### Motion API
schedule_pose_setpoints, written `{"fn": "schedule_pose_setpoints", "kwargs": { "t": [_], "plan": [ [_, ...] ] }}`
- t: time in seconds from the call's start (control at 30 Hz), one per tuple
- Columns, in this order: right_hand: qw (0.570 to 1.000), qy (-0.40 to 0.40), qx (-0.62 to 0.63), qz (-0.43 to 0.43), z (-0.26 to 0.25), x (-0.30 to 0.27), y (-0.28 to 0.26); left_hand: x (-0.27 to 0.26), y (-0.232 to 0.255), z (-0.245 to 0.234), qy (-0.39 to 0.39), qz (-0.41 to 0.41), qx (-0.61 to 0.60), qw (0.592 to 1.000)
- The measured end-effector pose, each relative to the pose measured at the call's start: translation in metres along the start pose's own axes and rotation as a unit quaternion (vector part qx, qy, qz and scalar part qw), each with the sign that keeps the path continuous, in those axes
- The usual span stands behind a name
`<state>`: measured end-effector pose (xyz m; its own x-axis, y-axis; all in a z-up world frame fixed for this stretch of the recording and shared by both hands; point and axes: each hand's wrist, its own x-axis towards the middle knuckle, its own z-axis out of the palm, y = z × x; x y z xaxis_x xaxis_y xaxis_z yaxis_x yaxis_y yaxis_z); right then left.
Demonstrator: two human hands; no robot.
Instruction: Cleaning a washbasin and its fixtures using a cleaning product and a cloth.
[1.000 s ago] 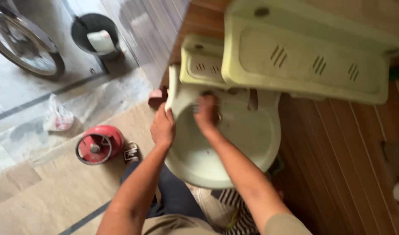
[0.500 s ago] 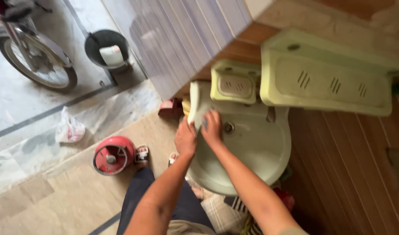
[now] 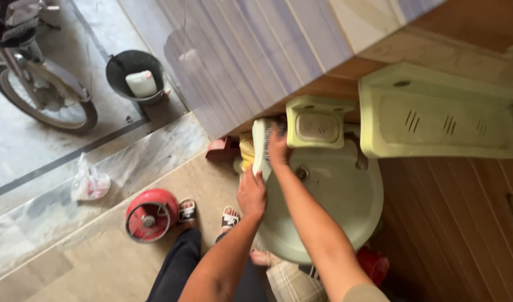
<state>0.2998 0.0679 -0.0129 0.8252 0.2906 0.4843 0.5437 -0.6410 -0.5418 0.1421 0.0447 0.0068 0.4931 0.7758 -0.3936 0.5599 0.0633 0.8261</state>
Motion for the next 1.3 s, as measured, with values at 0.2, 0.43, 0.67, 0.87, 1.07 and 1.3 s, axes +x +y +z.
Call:
{"fn": "schedule_pose_setpoints", "kwargs": {
  "t": [0.2,0.43,0.67,0.87,1.07,1.3],
  "plan": [
    [0.987,-0.155,0.016,0.028,-0.027,-0.020,-0.055,-0.007,-0.013,0.003,-0.016,0.003,0.008,1.000],
    [0.927,-0.231,0.036,-0.295,-0.003,0.018,-0.019,0.001,-0.013,0.004,0.027,-0.007,-0.022,0.999],
    [0.972,-0.205,-0.028,-0.110,-0.031,-0.009,0.040,0.013,-0.007,-0.001,-0.043,-0.070,0.017,0.996],
    [0.989,-0.116,-0.024,-0.092,-0.015,0.004,-0.013,0.000,-0.012,0.011,0.020,-0.016,-0.052,0.998],
    [0.887,-0.325,-0.034,-0.328,-0.039,-0.007,-0.048,-0.012,-0.019,0.017,-0.005,-0.022,-0.072,0.997],
    [0.749,-0.499,-0.032,-0.434,-0.010,0.044,-0.066,-0.029,-0.026,-0.020,0.036,0.025,-0.085,0.995]
  ]
}}
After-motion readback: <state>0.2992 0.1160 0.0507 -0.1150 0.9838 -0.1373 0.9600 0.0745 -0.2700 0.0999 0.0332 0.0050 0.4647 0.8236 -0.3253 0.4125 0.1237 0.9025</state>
